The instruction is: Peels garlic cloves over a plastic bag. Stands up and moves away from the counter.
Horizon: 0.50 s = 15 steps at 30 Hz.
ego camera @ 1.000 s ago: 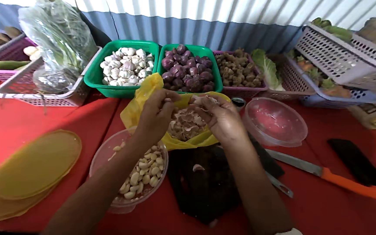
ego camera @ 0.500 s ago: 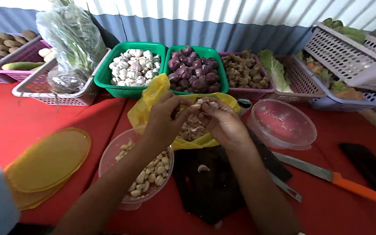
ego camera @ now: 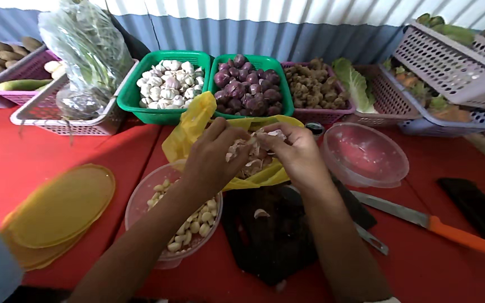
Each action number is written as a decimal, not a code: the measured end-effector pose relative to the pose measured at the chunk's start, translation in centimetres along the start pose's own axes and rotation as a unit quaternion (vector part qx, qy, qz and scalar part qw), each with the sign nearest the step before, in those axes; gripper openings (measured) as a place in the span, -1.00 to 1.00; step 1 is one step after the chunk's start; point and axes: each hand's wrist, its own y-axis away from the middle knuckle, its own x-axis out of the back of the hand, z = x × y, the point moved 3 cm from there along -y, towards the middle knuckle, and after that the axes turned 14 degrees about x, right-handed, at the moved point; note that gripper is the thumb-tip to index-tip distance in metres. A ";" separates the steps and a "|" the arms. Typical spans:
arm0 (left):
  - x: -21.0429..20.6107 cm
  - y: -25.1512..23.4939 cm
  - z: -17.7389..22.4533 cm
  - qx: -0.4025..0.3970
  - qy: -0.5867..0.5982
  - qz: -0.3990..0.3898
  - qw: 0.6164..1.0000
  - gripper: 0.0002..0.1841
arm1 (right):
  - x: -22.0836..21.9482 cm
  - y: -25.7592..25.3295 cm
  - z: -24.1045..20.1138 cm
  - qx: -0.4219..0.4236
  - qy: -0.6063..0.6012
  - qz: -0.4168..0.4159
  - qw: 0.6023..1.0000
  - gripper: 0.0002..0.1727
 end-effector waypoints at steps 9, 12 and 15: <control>-0.1 0.2 -0.1 -0.029 -0.016 -0.002 0.999 -0.78 | 0.0 0.0 -0.2 0.001 0.018 -0.003 1.000 -0.89; -0.1 0.2 0.1 -0.050 -0.045 0.010 0.998 -0.80 | 0.0 0.1 -0.2 0.016 0.034 -0.008 0.999 -0.87; 0.0 0.2 0.4 -0.081 -0.073 0.032 0.994 -0.81 | -0.1 0.1 -0.4 0.047 0.050 -0.005 0.998 -0.89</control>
